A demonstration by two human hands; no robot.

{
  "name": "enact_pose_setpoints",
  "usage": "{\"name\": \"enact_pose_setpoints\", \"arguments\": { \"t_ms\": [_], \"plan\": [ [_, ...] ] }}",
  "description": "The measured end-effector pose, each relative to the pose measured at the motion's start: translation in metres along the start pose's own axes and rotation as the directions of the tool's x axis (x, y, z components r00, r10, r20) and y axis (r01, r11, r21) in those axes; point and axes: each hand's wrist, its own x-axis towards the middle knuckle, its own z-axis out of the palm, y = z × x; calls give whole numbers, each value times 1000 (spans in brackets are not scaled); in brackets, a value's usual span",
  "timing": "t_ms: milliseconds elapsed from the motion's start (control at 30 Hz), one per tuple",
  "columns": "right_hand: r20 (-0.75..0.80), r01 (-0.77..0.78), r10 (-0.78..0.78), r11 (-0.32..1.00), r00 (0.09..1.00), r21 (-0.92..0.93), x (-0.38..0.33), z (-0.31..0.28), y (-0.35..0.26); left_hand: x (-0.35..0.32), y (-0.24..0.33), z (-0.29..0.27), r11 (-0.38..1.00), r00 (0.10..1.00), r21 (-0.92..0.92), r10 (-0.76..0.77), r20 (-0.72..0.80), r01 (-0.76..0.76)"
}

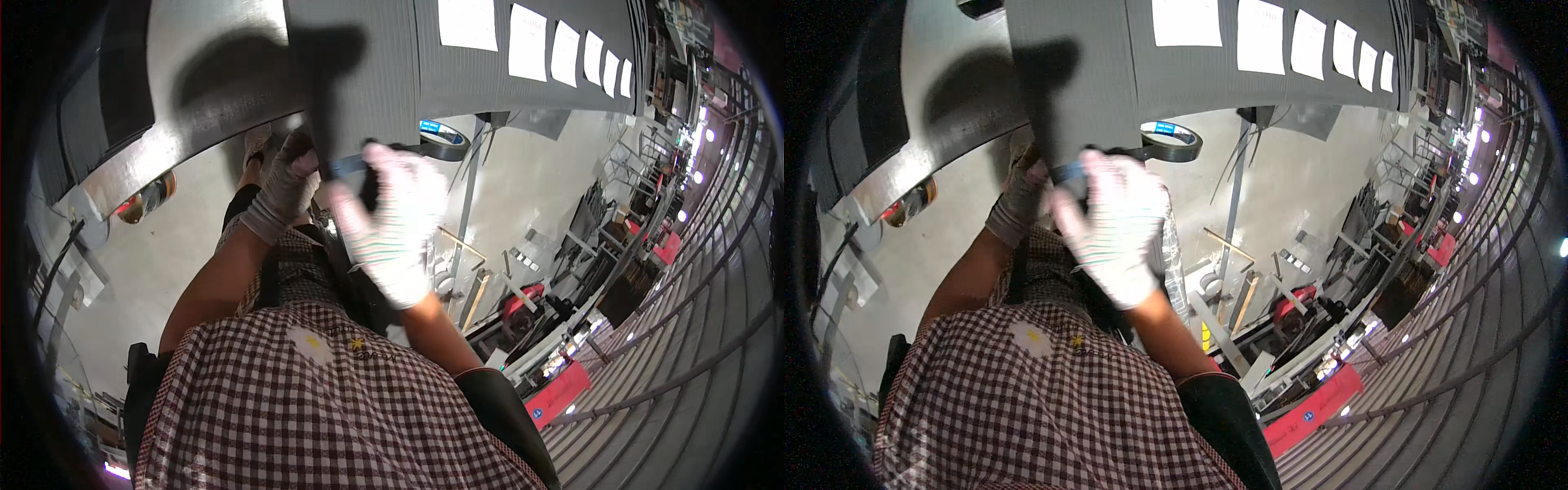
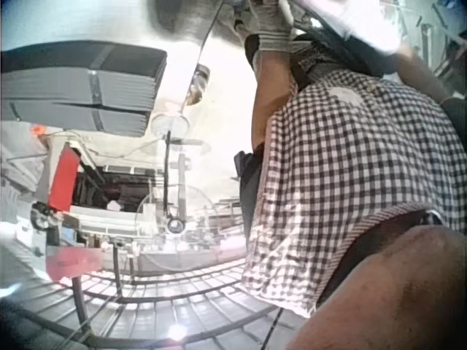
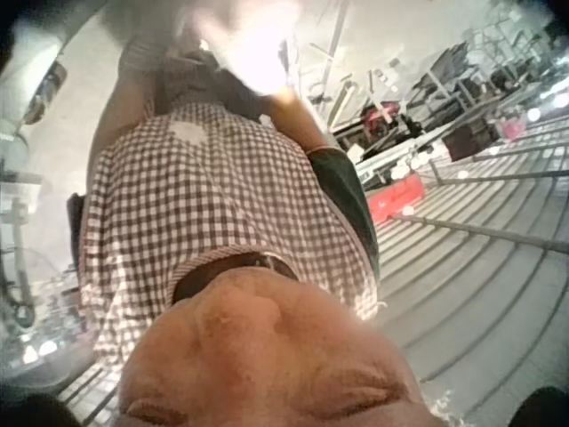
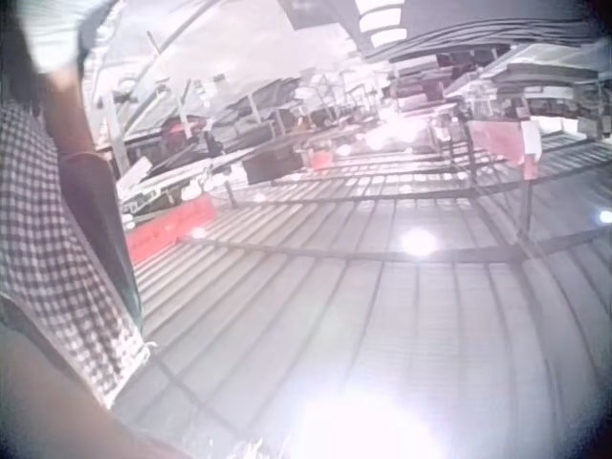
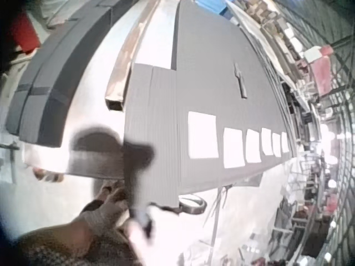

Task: Applying adhesive tape and identification labels to manufactured black strips in a factory setting.

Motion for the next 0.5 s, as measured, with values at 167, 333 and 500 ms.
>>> {"name": "enact_pose_setpoints", "arguments": {
  "t_ms": [167, 333, 500],
  "plan": [
    [40, -83, 91, 981, 995, -176, 5, 33, -12, 59, -7, -46, 973, 908, 227, -122, 401, 31],
    [50, -109, 124, 965, 991, -239, 3, 36, -13, 102, -71, -81, 656, 924, 743, -192, 331, -130],
    [2, -152, 158, 953, 987, -264, 3, 42, -19, 116, -100, -99, 252, 976, 954, -102, 194, -163]
  ]
}}
